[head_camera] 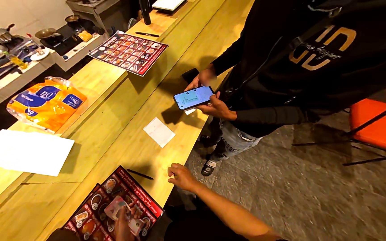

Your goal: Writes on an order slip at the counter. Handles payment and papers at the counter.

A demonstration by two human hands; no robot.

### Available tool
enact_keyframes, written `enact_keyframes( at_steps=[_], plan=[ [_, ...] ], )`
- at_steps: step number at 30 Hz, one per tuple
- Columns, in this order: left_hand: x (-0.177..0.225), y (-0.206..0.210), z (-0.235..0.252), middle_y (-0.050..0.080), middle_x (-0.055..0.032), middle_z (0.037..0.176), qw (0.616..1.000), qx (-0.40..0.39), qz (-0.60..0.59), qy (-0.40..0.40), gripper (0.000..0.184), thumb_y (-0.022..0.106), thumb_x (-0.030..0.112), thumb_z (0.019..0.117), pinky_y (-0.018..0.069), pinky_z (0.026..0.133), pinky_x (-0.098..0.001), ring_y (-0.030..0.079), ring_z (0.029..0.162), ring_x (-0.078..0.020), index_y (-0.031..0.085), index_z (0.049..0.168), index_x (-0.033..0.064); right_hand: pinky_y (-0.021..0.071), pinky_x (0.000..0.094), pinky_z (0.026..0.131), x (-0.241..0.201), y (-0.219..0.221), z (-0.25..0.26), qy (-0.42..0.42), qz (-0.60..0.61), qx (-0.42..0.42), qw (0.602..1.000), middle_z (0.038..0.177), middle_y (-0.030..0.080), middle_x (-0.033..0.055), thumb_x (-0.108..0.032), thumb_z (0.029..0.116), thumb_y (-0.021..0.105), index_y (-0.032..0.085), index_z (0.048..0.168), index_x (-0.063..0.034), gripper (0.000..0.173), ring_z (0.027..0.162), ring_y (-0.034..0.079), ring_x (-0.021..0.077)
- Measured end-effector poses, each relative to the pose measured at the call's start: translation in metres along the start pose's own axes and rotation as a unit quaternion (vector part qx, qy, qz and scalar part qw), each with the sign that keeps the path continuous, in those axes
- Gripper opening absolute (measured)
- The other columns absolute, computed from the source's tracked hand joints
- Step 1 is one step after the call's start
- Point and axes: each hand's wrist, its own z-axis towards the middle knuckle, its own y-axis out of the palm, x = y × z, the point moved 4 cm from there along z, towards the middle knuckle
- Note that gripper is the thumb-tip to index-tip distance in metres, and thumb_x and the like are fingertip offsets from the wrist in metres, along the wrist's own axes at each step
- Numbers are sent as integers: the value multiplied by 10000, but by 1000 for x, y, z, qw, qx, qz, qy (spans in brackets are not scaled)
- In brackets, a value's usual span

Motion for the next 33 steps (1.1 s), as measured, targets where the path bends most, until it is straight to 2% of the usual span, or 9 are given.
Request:
enact_keyframes(
  at_steps=[3,9,15,23,27,33],
  plan=[
    [-2,-1,1,598,7,612,1000,-18,-11,-5,503,222,307,1129,516,483,-244,559,482,-85,624,1066,12,486,498,976,0,1,0,0,3,6,1000,1051,637,167,-234,929,735,704,1047,-34,234,1042,611,333],
    [-1,-2,4,599,-16,631,999,-21,-24,-18,468,265,290,1127,517,488,-250,559,492,-98,618,1073,-13,498,481,946,2,3,1,-2,3,20,1000,1011,638,158,-234,915,744,702,1036,-30,240,996,617,314],
    [3,-8,3,629,-61,695,1000,17,0,-22,421,339,278,1124,538,520,-294,584,537,-133,624,1088,-30,521,465,917,-1,7,1,4,1,43,999,1014,648,145,-239,892,754,713,1022,-39,242,977,628,293],
    [5,-9,0,623,-64,659,999,9,-21,-31,420,339,291,1127,544,500,-307,592,511,-149,613,1084,-26,525,444,866,-8,5,4,34,-5,31,999,1000,637,145,-265,920,740,705,1028,-25,265,931,619,277],
    [5,-7,3,620,-75,667,999,3,-19,-27,421,348,286,1126,543,500,-301,586,510,-151,618,1080,-34,529,425,854,-8,2,9,47,-4,29,998,978,634,131,-304,944,711,705,981,-35,272,909,625,257],
    [2,-10,8,642,-42,672,1000,14,25,-7,412,370,293,1117,546,515,-296,600,527,-126,640,1054,-12,524,444,879,-9,2,8,54,-3,16,998,999,639,150,-283,953,687,705,998,-25,262,945,629,279]
  ],
)
